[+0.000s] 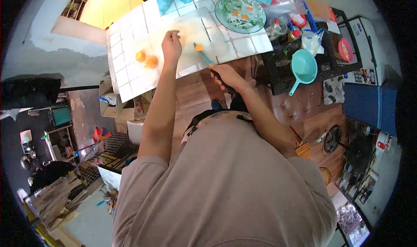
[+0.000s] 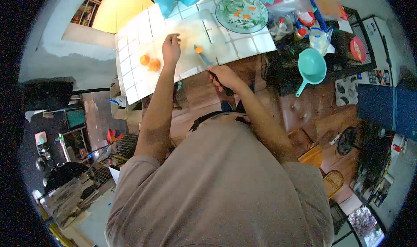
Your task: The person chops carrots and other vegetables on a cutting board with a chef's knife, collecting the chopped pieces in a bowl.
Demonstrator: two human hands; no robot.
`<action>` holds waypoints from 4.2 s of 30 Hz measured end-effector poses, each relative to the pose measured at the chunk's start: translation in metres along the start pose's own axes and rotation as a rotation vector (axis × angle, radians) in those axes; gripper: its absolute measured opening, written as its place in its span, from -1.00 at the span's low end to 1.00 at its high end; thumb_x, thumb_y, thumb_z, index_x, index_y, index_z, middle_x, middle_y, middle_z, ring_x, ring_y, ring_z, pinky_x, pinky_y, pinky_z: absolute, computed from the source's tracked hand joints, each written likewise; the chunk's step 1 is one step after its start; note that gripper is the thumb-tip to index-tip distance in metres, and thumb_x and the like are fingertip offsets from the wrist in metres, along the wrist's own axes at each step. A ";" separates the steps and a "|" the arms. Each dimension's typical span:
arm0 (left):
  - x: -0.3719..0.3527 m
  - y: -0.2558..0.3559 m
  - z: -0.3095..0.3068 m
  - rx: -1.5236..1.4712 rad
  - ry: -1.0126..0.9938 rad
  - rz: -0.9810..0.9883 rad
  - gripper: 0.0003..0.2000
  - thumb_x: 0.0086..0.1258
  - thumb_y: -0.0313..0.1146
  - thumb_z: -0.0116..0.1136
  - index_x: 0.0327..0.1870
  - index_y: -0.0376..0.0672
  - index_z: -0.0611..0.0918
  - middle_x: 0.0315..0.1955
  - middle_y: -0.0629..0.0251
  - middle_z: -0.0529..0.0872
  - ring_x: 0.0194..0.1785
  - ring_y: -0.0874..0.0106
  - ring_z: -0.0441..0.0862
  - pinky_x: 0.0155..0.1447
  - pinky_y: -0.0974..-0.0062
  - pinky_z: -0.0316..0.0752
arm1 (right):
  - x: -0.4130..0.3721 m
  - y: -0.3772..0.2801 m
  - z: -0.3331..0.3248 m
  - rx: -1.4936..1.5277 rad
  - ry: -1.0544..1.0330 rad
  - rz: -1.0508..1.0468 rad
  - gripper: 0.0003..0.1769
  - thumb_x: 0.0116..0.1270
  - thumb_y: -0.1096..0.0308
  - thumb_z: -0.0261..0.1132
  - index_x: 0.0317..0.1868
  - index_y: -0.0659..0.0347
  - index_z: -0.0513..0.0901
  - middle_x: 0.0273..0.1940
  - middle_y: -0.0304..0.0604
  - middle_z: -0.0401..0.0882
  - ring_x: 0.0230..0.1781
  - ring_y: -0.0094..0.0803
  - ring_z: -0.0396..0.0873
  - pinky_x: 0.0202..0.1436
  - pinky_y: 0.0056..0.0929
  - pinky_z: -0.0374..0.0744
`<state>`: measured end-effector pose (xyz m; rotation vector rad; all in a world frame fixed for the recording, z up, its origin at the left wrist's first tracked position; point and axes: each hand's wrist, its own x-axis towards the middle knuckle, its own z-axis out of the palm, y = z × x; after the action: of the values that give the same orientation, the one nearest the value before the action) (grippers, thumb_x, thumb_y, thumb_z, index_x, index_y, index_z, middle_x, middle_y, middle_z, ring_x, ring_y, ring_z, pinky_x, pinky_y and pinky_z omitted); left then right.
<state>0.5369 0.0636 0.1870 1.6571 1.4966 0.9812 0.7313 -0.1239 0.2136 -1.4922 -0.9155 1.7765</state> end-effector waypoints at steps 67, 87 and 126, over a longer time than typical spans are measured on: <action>0.021 0.136 0.184 -0.067 -0.261 -0.009 -0.86 0.57 -0.45 0.16 -0.05 -0.31 0.71 -0.35 0.13 0.83 -0.28 0.32 0.82 -0.22 0.40 0.66 | -0.055 -0.064 -0.301 -1.033 0.763 -0.350 -0.39 0.41 -0.16 0.39 -0.05 0.34 0.76 -0.17 0.21 0.72 -0.10 0.21 0.69 -0.05 0.03 0.62; -0.087 0.006 -0.152 0.430 0.241 -0.168 -0.49 0.35 -0.29 0.49 0.27 -0.24 0.57 0.02 0.08 0.64 -0.03 0.21 0.66 0.10 0.25 0.61 | 0.031 -0.044 -0.079 -0.406 -0.085 -0.204 -0.59 0.64 0.04 0.21 -0.09 0.27 0.68 -0.49 -0.26 0.53 -0.56 -0.55 0.47 -0.40 -0.42 0.47; -0.073 -0.019 -0.162 -1.270 -0.582 -0.343 -0.44 0.54 -0.40 0.21 0.54 -0.20 0.39 0.33 0.23 0.58 0.36 0.37 0.54 0.45 0.33 0.44 | 0.068 -0.087 0.163 0.097 0.301 -0.357 -0.73 0.40 0.23 0.52 -0.02 0.16 0.72 -0.38 -0.39 0.65 -0.54 -0.73 0.47 -0.57 -0.68 0.34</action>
<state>0.3819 -0.0064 0.2416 0.6122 0.4687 0.8346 0.5627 -0.0370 0.2676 -1.3859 -0.8643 1.2828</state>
